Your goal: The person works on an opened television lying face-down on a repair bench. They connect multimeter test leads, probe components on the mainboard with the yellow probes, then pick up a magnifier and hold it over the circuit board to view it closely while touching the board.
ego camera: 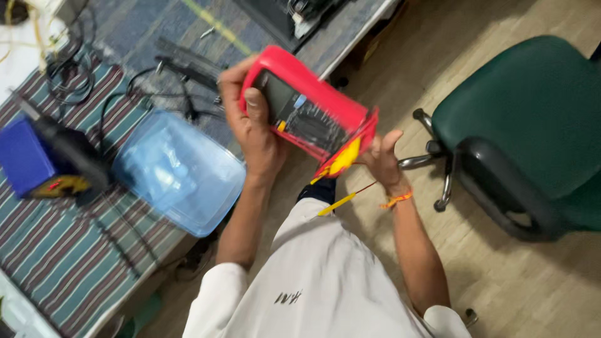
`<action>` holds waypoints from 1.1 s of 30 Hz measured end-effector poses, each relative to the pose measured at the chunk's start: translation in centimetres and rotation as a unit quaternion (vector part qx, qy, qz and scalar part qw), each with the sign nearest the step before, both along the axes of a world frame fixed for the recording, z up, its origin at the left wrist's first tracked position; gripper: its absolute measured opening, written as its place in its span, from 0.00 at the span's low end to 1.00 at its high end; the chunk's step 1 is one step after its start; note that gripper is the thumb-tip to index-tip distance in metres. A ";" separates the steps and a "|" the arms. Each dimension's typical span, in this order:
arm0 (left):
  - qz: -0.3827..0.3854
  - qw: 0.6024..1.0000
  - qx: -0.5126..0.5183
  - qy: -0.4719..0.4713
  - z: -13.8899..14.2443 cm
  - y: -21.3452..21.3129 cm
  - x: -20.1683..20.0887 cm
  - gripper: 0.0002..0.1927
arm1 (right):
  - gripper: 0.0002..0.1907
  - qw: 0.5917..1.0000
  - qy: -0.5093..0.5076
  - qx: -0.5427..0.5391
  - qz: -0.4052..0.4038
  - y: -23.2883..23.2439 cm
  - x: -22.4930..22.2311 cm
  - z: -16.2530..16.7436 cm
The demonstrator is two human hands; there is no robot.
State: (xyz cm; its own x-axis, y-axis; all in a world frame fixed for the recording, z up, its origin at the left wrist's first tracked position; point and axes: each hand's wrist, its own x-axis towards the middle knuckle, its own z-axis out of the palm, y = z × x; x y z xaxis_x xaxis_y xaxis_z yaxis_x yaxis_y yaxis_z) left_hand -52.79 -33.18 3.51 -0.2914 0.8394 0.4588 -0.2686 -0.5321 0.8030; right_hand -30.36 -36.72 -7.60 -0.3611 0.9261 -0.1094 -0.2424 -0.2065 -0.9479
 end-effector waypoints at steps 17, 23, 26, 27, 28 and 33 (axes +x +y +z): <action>0.419 0.882 0.132 0.169 7.2 26.4 -0.6 0.18 | 0.10 0.880 -0.440 0.143 -0.108 27.2 27.1 -8.0; 0.328 0.932 0.090 0.122 4.0 27.3 -3.4 0.16 | 0.17 0.648 -0.636 0.312 -0.280 36.4 37.3 -10.5; 0.429 0.895 0.083 0.085 2.3 28.5 -5.5 0.15 | 0.12 0.555 -0.653 0.316 -0.407 40.0 43.0 -10.5; 0.459 0.882 0.079 0.074 1.5 29.0 -6.1 0.15 | 0.08 0.543 -0.648 0.315 -0.431 41.3 44.9 -10.5; 0.488 0.867 0.078 0.063 0.5 29.4 -6.6 0.15 | 0.04 0.532 -0.641 0.314 -0.457 43.0 46.4 -10.5; 0.589 0.798 0.000 0.126 -6.0 32.3 -3.1 0.15 | 0.27 0.802 -0.161 0.279 -0.503 51.2 51.5 -7.7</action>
State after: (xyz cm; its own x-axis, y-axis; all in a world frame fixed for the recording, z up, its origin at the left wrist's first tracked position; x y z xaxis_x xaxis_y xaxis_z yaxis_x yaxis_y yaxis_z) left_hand -55.88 -0.89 -2.47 -0.7774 0.0515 0.6269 0.5875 -0.2965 0.7529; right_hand 21.10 14.50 -15.32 0.5636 0.6679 0.4861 0.2562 0.4181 -0.8715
